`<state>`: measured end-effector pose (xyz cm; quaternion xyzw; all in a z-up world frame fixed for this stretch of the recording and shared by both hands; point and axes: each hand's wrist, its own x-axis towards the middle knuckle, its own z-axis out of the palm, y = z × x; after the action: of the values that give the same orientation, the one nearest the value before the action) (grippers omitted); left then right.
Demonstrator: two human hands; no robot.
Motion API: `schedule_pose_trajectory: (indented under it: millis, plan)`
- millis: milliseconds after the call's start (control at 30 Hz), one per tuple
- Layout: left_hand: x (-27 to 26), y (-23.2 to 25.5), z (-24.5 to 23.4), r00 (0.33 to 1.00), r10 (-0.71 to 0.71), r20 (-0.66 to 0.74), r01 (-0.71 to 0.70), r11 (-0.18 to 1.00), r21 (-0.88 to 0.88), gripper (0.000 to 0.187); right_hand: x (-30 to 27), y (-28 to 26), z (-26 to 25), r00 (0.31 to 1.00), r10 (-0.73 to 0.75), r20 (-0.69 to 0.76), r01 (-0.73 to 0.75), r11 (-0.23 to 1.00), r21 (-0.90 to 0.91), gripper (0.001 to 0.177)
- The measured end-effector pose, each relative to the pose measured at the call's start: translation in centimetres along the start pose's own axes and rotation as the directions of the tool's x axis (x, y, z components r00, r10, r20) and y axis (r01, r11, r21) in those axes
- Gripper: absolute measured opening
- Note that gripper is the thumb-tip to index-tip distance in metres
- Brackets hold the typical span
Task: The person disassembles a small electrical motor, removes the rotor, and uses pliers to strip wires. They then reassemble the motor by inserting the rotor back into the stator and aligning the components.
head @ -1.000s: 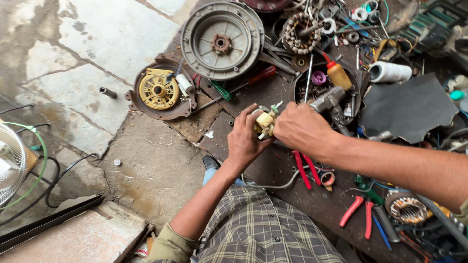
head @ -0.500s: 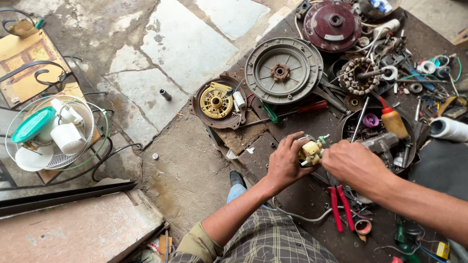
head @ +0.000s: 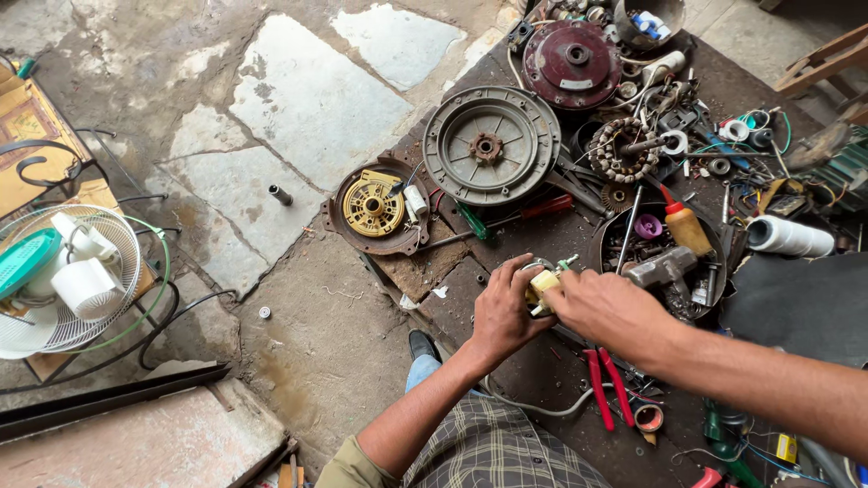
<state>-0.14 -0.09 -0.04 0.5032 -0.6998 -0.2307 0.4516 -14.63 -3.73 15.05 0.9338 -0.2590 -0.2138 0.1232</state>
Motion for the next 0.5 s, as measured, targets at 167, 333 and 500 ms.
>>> schedule_pose_trajectory:
  millis: [167, 333, 500]
  plan:
    - [0.2, 0.0, 0.0, 1.0, 0.016, 0.003, -0.016, 1.0, 0.014, 0.08, -0.3, -0.3, -0.1, 0.965, -0.261, 0.03, 0.258, 0.919, -0.298, 0.016]
    - [0.0, -0.2, 0.0, 1.0, 0.026, -0.004, -0.026, 1.0, 0.01, 0.08, 0.1, -0.7, 0.9, 0.962, 0.051, 0.27, -0.035, 0.997, -0.065, 0.01]
    - [0.3, -0.2, 0.1, 0.999, 0.051, -0.011, -0.051, 0.998, 0.024, 0.079, -0.3, 0.4, 1.1, 0.998, -0.022, 0.058, 0.02, 0.999, 0.026, 0.017]
